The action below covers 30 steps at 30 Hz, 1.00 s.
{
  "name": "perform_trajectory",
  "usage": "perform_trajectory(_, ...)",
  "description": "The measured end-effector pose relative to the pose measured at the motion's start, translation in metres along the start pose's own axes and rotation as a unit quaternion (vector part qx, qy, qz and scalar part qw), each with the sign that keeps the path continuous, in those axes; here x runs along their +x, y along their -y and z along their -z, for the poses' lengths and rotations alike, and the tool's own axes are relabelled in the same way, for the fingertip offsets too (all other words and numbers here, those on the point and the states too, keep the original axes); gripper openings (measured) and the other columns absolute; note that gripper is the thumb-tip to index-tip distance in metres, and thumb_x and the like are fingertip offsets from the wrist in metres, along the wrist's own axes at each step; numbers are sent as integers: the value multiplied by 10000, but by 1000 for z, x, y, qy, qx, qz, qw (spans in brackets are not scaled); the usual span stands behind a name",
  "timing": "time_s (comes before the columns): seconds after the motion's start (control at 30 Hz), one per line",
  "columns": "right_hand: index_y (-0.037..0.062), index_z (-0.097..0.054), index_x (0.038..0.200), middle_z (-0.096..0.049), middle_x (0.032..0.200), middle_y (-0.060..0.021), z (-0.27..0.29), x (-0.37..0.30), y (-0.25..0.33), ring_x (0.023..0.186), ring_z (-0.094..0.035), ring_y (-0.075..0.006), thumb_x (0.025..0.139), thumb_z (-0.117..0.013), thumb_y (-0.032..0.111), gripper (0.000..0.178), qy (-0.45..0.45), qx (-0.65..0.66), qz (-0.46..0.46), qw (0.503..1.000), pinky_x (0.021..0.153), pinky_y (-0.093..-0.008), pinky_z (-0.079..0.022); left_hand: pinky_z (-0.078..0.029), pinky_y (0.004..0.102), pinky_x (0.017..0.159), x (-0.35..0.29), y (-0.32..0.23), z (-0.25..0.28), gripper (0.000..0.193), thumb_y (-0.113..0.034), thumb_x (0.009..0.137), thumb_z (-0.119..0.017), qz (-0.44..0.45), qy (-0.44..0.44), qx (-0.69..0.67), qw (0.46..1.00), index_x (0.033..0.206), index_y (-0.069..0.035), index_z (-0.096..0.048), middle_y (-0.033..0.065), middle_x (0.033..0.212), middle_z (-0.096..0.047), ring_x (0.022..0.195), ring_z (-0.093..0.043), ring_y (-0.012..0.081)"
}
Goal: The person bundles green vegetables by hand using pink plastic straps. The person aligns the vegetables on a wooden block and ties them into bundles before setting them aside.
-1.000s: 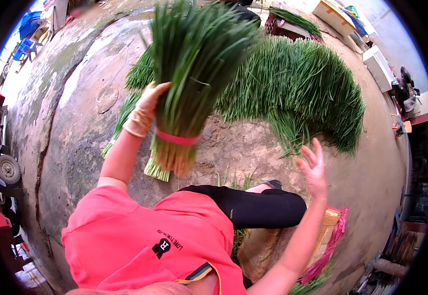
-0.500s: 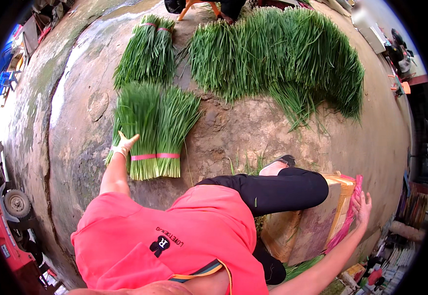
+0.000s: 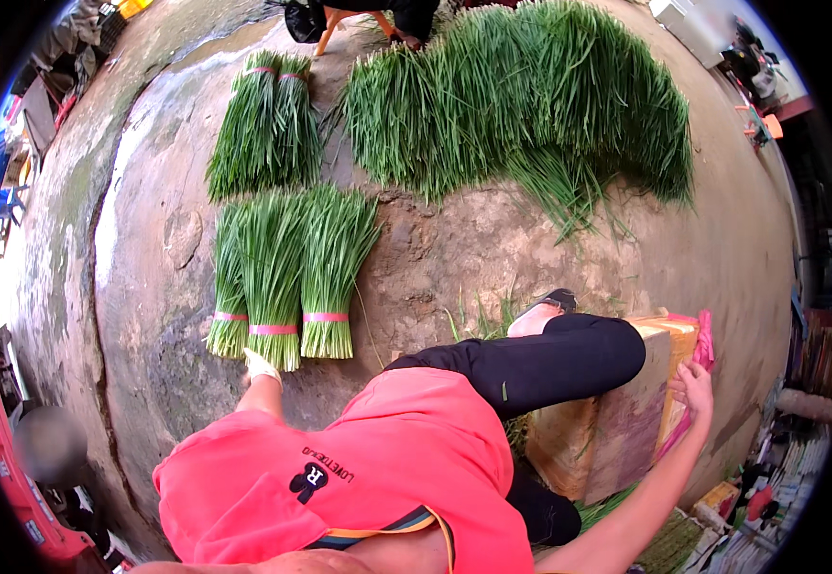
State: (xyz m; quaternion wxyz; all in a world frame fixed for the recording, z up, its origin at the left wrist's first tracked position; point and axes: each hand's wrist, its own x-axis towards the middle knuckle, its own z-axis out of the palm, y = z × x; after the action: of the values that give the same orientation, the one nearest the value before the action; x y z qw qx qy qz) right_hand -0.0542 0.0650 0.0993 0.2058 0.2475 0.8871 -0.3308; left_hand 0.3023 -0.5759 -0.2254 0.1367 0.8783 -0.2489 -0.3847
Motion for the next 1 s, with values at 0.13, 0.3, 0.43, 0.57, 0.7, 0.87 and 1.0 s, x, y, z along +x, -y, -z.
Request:
perform_trajectory(0.13,24,-431,1068,-508,763,-44,-7,2,7,555,-526,-119,758,-543,239,393,15,-35,-4,999,447,-232,-411,-120,466,976,-35,-11,1,680,-608,751,-224,129,172,-116,970,1294,-202,-170,33,1341,-189,1226,-173,228)
perform_trajectory(0.3,-1,-458,1040,-536,767,-67,-11,-10,-4,570,-538,-131,746,-554,209,374,-38,-65,23,997,446,-243,-423,-85,487,980,-19,-9,-19,690,-615,736,-282,121,319,-186,922,1284,-203,-203,40,1318,-245,1219,-193,214)
perform_trajectory(0.43,37,-515,785,-469,600,13,-12,-15,-34,490,-452,-79,733,-560,151,133,-6,37,147,988,421,-233,-383,-233,462,930,-56,-35,-52,695,-537,723,-426,-47,310,-73,947,1263,-133,-258,94,1254,-345,1119,-342,312)
perform_trajectory(0.57,45,-540,809,-519,627,-21,-7,-10,30,539,-485,-109,712,-575,234,215,-12,-87,156,984,465,-270,-406,-259,433,919,-112,-85,-121,665,-484,740,-434,-223,432,71,871,1260,-109,-255,111,1249,-346,1103,-360,317)
perform_trajectory(0.7,65,-576,857,-562,652,-56,83,-33,-5,529,-501,-159,677,-586,297,293,-124,-168,21,978,454,-322,-404,-285,405,908,-251,-90,-205,637,-432,758,-443,-408,570,257,665,1257,-84,-252,128,1243,-348,1086,-379,321)
perform_trajectory(0.87,53,-511,928,-562,670,-74,117,-93,-16,524,-514,-173,698,-545,240,299,-225,-173,83,955,455,-321,-415,-318,369,894,-358,-116,-222,603,-366,780,-453,-565,578,339,481,1253,-54,-248,150,1237,-350,1065,-401,327)
perform_trajectory(1.0,43,-460,986,-562,684,-88,153,-196,-54,519,-524,-185,714,-512,194,315,-311,-174,67,932,456,-320,-425,-344,340,883,-404,-105,-218,577,-314,798,-462,-652,571,351,354,1250,-29,-245,167,1232,-352,1049,-420,332)
